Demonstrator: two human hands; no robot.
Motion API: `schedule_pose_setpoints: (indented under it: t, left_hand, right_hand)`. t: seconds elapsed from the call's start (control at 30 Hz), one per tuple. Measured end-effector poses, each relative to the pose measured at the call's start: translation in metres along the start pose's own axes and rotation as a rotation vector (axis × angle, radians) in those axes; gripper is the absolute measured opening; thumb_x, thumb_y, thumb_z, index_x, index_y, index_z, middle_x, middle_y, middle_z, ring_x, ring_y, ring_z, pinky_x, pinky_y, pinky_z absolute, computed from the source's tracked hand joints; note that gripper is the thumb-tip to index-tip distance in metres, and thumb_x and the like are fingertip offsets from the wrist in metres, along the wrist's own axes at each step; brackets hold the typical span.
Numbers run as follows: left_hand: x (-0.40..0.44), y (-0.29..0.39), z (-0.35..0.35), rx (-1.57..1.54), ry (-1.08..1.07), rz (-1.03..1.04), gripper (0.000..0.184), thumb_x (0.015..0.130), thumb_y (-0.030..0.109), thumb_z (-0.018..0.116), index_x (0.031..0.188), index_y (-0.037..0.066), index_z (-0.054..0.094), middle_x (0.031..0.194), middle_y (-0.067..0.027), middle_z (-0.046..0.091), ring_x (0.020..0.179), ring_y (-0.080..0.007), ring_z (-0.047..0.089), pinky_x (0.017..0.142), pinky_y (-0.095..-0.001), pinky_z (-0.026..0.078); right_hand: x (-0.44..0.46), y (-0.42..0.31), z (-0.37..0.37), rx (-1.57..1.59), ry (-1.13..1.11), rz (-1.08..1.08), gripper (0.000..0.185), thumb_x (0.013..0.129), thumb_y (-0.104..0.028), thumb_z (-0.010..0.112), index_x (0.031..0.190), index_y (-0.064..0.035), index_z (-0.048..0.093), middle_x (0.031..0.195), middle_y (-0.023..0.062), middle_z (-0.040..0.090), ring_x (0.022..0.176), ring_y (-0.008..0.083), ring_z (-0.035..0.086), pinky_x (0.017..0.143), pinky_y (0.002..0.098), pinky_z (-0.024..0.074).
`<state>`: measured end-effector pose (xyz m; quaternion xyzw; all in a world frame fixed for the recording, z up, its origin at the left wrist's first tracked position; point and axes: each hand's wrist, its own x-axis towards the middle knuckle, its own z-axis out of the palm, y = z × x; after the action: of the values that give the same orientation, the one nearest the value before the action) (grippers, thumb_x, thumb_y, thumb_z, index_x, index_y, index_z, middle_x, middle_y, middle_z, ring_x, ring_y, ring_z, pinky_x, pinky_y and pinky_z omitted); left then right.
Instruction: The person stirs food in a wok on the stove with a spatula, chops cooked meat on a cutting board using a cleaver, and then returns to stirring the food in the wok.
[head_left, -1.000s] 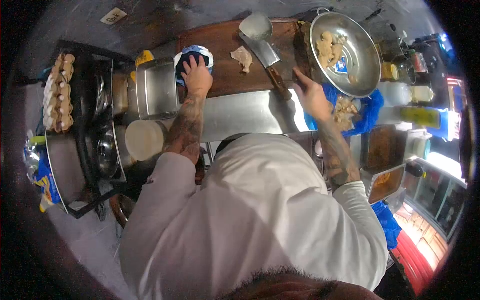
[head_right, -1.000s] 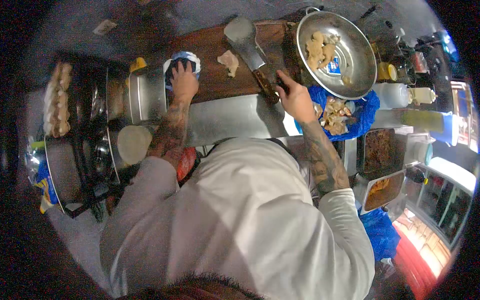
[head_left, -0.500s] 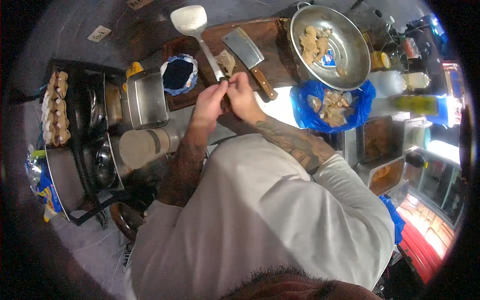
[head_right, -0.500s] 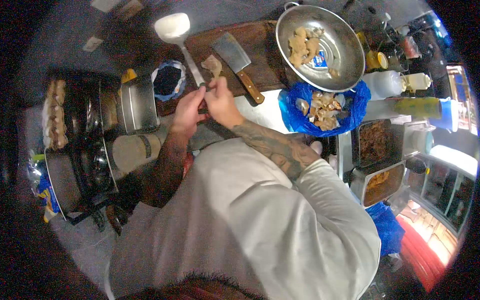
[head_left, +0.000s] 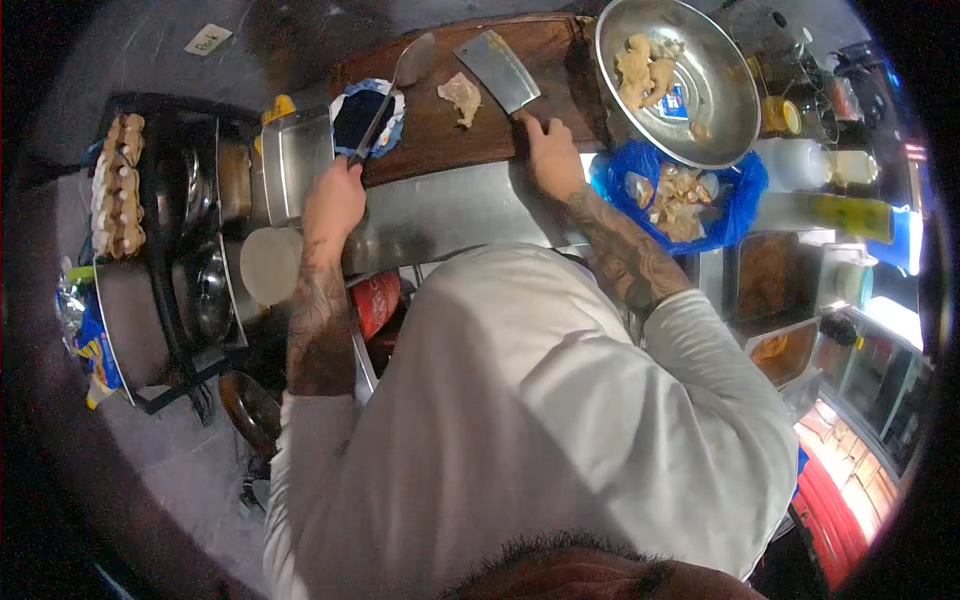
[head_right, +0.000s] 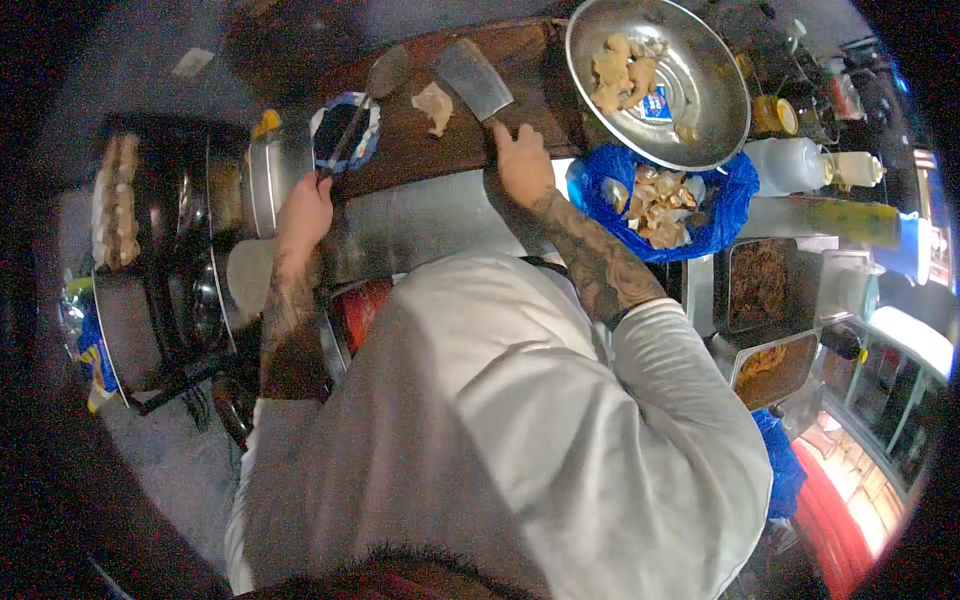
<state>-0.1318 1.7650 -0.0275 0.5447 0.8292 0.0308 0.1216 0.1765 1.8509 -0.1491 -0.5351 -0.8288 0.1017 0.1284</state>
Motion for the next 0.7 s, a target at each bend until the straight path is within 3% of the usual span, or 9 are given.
schedule_pose_setpoints:
  t: [0.07, 0.17, 0.23, 0.3, 0.43, 0.5, 0.7]
  left_hand:
    - [0.005, 0.002, -0.007, 0.058, -0.05, -0.032, 0.035, 0.095, 0.03, 0.048, 0.112, 0.002, 0.06, 0.101, -0.0273, 0.065, 0.098, -0.0455, 0.06, 0.085, -0.055, 0.047]
    - [0.008, 0.005, -0.024, 0.085, -0.046, 0.058, 0.034, 0.094, 0.029, 0.049, 0.111, 0.002, 0.061, 0.099, -0.0263, 0.065, 0.097, -0.0454, 0.061, 0.085, -0.0543, 0.047]
    - [0.01, 0.007, -0.029, 0.098, -0.074, 0.088, 0.033, 0.094, 0.029, 0.049, 0.109, 0.002, 0.061, 0.098, -0.0262, 0.066, 0.097, -0.0448, 0.061, 0.084, -0.0539, 0.048]
    - [0.01, 0.008, -0.029, 0.113, -0.104, 0.114, 0.032, 0.094, 0.028, 0.05, 0.108, 0.001, 0.062, 0.098, -0.0261, 0.066, 0.097, -0.0443, 0.061, 0.084, -0.0534, 0.048]
    - [0.021, 0.014, -0.026, 0.103, -0.085, 0.14, 0.03, 0.093, 0.028, 0.051, 0.102, 0.001, 0.063, 0.097, -0.0262, 0.066, 0.095, -0.0439, 0.062, 0.083, -0.0526, 0.048]
    - [0.02, 0.018, -0.026, 0.093, -0.078, 0.165, 0.03, 0.093, 0.027, 0.051, 0.1, 0.001, 0.063, 0.096, -0.0262, 0.066, 0.095, -0.044, 0.062, 0.083, -0.0526, 0.048]
    - [0.005, 0.015, -0.047, 0.129, -0.141, 0.113, 0.03, 0.093, 0.026, 0.052, 0.098, -0.001, 0.064, 0.096, -0.0271, 0.065, 0.095, -0.0443, 0.061, 0.084, -0.0519, 0.048]
  right_hand:
    - [0.0, 0.005, -0.007, 0.207, -0.142, 0.133, 0.047, 0.081, -0.002, 0.058, 0.126, -0.0037, 0.045, 0.107, 0.0251, 0.054, 0.097, 0.0455, 0.058, 0.084, 0.0513, 0.0488]
    - [-0.02, 0.018, -0.028, 0.463, -0.023, 0.043, 0.056, 0.079, -0.004, 0.062, 0.13, -0.0048, 0.041, 0.112, 0.0309, 0.055, 0.105, 0.0468, 0.057, 0.089, 0.0507, 0.0481]
    - [-0.04, 0.019, -0.049, 0.53, 0.026, 0.017, 0.058, 0.078, -0.007, 0.063, 0.132, -0.007, 0.04, 0.109, 0.0314, 0.06, 0.102, 0.0441, 0.06, 0.085, 0.0464, 0.0501]
    - [-0.063, 0.008, -0.083, 0.79, -0.206, 0.273, 0.054, 0.079, -0.005, 0.061, 0.13, -0.0077, 0.043, 0.098, 0.0275, 0.064, 0.09, 0.0423, 0.065, 0.079, 0.0432, 0.0509]
    - [-0.085, -0.002, -0.112, 0.854, -0.357, 0.219, 0.05, 0.079, -0.005, 0.059, 0.127, -0.0071, 0.047, 0.088, 0.0243, 0.066, 0.081, 0.0393, 0.066, 0.074, 0.0402, 0.0507]
    - [-0.086, -0.007, -0.111, 0.809, -0.446, 0.048, 0.048, 0.079, -0.006, 0.059, 0.125, -0.0064, 0.049, 0.088, 0.0234, 0.066, 0.079, 0.0376, 0.066, 0.073, 0.0399, 0.0511]
    - [-0.087, -0.002, -0.09, 0.73, -0.35, 0.077, 0.048, 0.078, -0.006, 0.06, 0.125, -0.0059, 0.048, 0.089, 0.025, 0.067, 0.083, 0.0402, 0.066, 0.076, 0.0435, 0.0517]
